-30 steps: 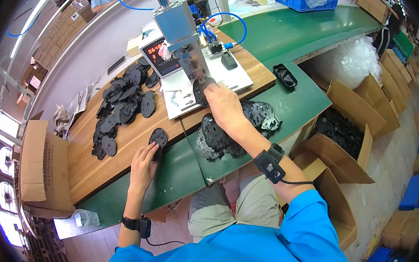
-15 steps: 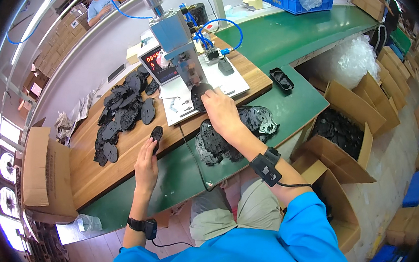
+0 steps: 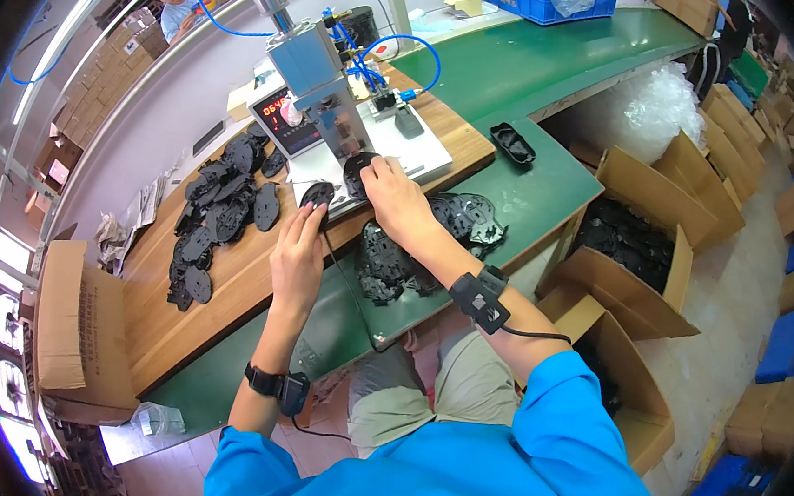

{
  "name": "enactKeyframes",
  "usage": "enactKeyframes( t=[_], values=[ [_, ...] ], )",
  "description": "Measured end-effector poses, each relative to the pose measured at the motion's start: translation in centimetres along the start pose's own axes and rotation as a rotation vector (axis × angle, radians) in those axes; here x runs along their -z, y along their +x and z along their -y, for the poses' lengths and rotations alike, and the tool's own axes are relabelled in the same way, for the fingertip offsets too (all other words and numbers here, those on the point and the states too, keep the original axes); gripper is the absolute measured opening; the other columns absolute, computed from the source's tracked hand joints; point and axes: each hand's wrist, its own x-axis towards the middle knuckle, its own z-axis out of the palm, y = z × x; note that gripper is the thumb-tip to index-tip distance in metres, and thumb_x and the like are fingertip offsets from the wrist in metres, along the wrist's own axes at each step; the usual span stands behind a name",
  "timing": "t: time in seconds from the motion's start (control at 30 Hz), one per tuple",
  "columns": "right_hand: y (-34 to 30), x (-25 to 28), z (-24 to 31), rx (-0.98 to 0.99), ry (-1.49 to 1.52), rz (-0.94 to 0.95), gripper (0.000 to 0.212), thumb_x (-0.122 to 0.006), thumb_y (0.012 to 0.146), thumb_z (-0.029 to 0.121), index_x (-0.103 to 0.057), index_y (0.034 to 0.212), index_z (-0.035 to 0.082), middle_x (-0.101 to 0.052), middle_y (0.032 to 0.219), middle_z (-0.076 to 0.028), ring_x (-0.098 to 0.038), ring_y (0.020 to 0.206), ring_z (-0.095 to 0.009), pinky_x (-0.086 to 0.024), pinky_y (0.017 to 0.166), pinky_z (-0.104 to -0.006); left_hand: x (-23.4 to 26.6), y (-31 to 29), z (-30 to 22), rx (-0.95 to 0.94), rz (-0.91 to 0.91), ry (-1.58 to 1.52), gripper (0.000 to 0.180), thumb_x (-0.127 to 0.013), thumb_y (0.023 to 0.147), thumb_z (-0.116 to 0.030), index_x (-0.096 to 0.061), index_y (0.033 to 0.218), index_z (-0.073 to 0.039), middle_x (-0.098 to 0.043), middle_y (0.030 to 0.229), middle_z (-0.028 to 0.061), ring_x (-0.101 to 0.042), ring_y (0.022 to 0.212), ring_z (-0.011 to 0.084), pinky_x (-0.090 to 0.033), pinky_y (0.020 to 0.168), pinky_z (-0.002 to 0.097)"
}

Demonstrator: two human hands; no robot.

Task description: Assembling small black plastic electronic components using a pneumatic press machine at an industrial workstation.

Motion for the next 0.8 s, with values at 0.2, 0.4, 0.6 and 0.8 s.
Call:
enactKeyframes(
  t=[0.2, 0.4, 0.6, 0.8],
  values=[
    [-2.9, 3.8, -2.2, -0.142, 0.111, -0.184, 0.029, -0.064, 0.083, 0.000, -0.061, 0.111, 0.000, -0.061, 0.115, -0.021, -0.058, 0.117, -0.043, -0.049, 0.103, -0.0506, -5.2, 3.0, -2.2, -0.102, 0.035, 0.005, 0.049, -0.059, 0.091, 0.000, -0.065, 0.139, -0.008, -0.066, 0.137, 0.0232, -0.061, 0.131, 0.0396, -0.053, 0.108, 0.0470],
    [-8.1, 6.6, -5.4, -0.204, 0.096, -0.151, 0.036, -0.064, 0.082, 0.003, -0.060, 0.118, -0.002, -0.061, 0.124, -0.022, -0.055, 0.126, -0.042, -0.045, 0.111, -0.0482, -6.5, 5.0, -3.7, -0.147, 0.062, 0.155, 0.051, -0.060, 0.088, 0.002, -0.065, 0.137, -0.007, -0.066, 0.137, 0.0247, -0.062, 0.130, 0.0396, -0.050, 0.111, 0.0493],
    [-12.0, 6.8, -7.4, -0.308, 0.150, -0.067, 0.035, -0.064, 0.085, 0.005, -0.061, 0.119, -0.002, -0.061, 0.127, -0.022, -0.056, 0.124, -0.043, -0.046, 0.110, -0.0479, -5.1, 3.0, -5.5, -0.137, 0.086, 0.090, 0.054, -0.059, 0.089, 0.002, -0.062, 0.142, -0.007, -0.064, 0.140, 0.0253, -0.059, 0.133, 0.0403, -0.046, 0.114, 0.0496],
    [-11.8, 6.6, -7.2, -0.313, 0.187, -0.084, 0.035, -0.064, 0.088, 0.006, -0.060, 0.121, -0.002, -0.060, 0.127, -0.021, -0.058, 0.122, -0.042, -0.047, 0.108, -0.0464, -5.5, 2.4, -3.6, -0.116, 0.111, 0.128, 0.053, -0.059, 0.089, 0.002, -0.062, 0.142, -0.006, -0.063, 0.141, 0.0271, -0.059, 0.135, 0.0413, -0.046, 0.116, 0.0502]
  ],
)
